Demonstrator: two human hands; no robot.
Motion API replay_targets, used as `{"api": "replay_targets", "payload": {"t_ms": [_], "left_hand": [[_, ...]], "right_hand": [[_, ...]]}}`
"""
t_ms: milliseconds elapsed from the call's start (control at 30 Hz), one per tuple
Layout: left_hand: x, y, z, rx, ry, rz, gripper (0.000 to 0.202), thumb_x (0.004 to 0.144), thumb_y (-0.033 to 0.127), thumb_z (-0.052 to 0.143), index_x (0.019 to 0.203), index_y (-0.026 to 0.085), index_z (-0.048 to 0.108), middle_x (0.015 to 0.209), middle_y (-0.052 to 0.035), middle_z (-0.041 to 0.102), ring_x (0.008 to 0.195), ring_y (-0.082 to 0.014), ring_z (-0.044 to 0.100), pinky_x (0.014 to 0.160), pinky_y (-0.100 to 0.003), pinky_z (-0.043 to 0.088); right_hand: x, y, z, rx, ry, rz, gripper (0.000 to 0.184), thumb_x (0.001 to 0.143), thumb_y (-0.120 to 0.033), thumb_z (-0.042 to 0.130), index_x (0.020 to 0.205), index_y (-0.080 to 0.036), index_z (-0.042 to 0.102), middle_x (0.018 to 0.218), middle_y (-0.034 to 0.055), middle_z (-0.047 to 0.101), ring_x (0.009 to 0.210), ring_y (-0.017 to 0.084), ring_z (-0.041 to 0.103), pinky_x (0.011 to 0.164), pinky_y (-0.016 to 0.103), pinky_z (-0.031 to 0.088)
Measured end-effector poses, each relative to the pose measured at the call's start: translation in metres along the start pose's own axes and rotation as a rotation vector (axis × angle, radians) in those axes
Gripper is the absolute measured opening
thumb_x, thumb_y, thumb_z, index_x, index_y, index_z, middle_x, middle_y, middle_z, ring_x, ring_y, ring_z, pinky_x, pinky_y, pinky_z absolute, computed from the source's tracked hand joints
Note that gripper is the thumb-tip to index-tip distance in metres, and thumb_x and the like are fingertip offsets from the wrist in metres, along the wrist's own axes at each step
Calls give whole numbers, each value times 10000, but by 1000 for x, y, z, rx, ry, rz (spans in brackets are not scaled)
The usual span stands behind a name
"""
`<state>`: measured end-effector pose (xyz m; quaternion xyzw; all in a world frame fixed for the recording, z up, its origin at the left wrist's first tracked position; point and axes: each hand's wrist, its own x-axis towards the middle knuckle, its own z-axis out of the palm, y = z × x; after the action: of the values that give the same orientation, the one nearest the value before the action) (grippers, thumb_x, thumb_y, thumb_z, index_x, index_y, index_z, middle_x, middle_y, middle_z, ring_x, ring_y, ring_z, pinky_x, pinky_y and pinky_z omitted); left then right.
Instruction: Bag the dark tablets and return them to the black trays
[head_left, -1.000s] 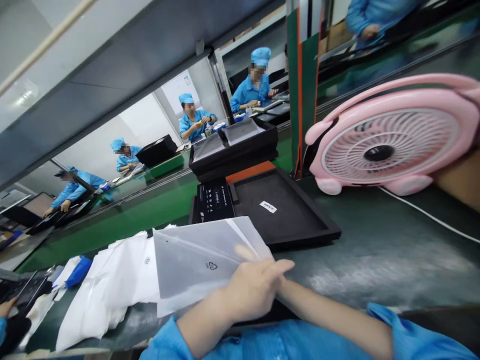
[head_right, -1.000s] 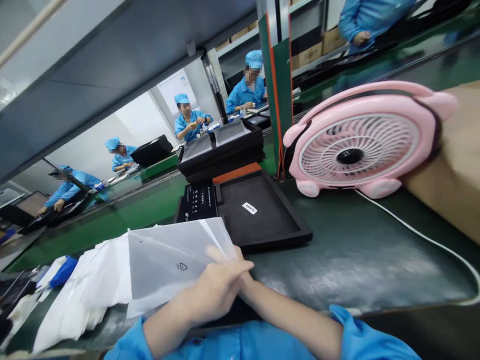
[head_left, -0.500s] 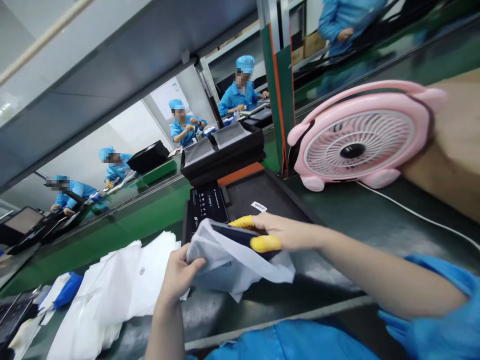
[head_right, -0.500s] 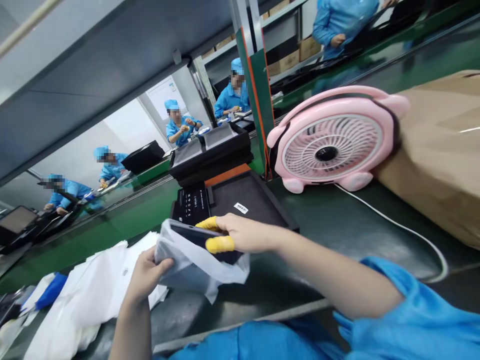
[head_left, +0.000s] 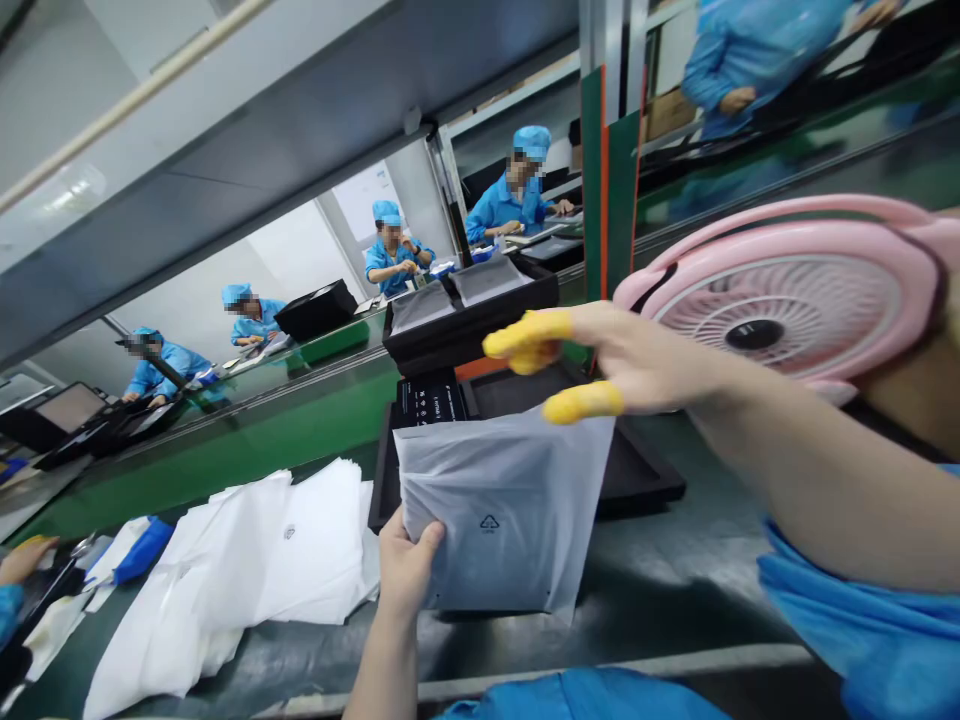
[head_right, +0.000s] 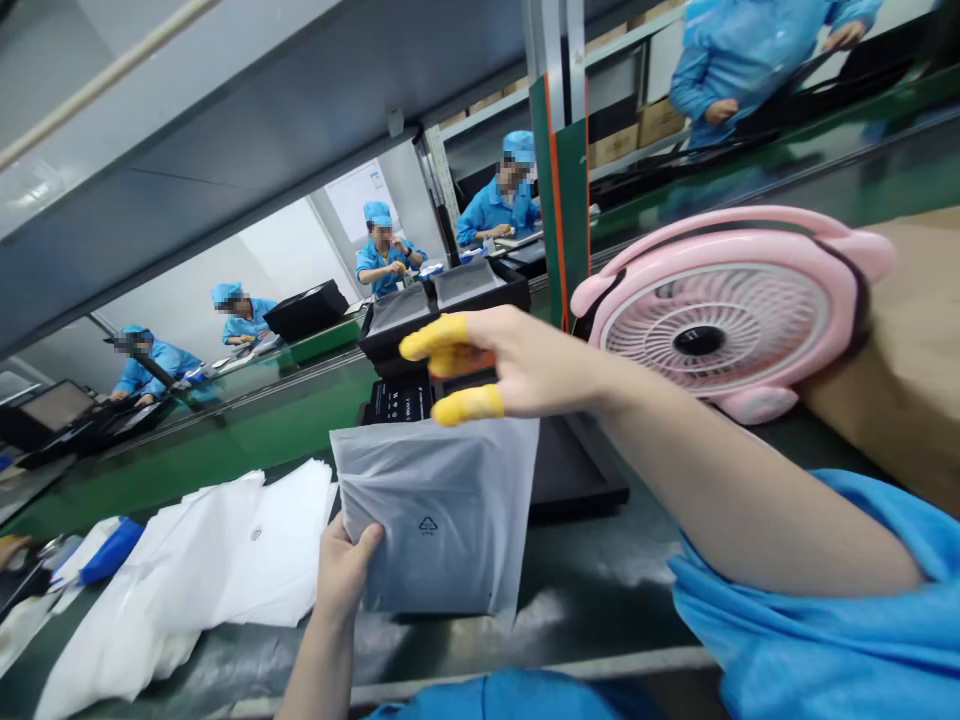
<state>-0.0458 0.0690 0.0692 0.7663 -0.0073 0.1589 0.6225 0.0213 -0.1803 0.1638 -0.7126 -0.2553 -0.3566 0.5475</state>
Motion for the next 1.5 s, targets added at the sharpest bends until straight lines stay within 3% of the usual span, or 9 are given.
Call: {"api": "replay_targets", "payload": {"t_ms": [200,400,533,633,800,967,1267,1400,1500], "left_hand": [[-3,4,15,-52,-118,-25,521,518,553,709,785,109,654,719,-74,662,659,-191,585,607,-267,468],[20,-7,21,-123,-102,-128,486,523,463,748,827,98,647,766,-92,671,711,-212,616,659,-290,480],[73,-4,41,-258,-43,-242,410,568,341,759,880,107,633,830,-103,678,775,-223,631,716,-314,499],[117,1,77,-294,-48,-399,270,689,239,680,917,107,618,880,-109,675,796,-208,636,745,-316,510],[154,-13,144,-162,-69,-516,185,752,144,610,919,66,604,903,-138,662,846,-209,630,765,-308,510],[161,-24,159,-21,-250,-544,99,731,46,582,822,53,619,789,-128,666,792,-216,638,746,-331,510],[136,-6,132,287,-319,-327,194,673,70,630,864,105,627,1010,-143,621,1093,-288,500,926,-373,379],[116,3,49,708,-176,33,335,784,172,531,1118,200,534,1150,-73,569,1136,-222,465,968,-321,313],[114,-9,-39,1138,-76,-75,289,824,232,470,1101,179,530,1033,-92,628,998,-240,557,845,-328,388]], "right_hand": [[48,-53,48,-121,-707,-161,216,554,-231,710,746,-141,671,637,-24,629,588,120,594,584,214,456],[54,-72,-7,504,253,-273,102,685,-182,636,765,-127,602,703,-53,608,694,50,587,664,173,449],[-49,-56,-3,753,-576,-93,286,672,-440,634,637,-156,648,565,-24,604,516,55,549,559,162,460],[-119,-10,34,881,-1201,387,489,561,-584,639,753,-136,683,628,6,638,541,61,571,577,153,475],[-155,64,74,873,-1433,738,565,322,-606,707,575,-104,655,431,-31,555,317,16,434,317,78,307],[-151,79,70,948,-1229,866,483,365,-485,771,669,-120,684,547,-25,620,402,13,507,398,67,383],[-147,91,64,883,-1173,873,319,549,-341,729,758,-103,688,477,-34,563,422,9,476,443,83,351],[-148,94,66,783,-1194,953,240,529,-236,684,720,-92,678,477,-25,552,440,35,479,436,126,325],[-150,95,68,741,-1187,989,192,531,-194,638,695,-98,668,510,-17,563,438,34,463,437,141,303]]}}
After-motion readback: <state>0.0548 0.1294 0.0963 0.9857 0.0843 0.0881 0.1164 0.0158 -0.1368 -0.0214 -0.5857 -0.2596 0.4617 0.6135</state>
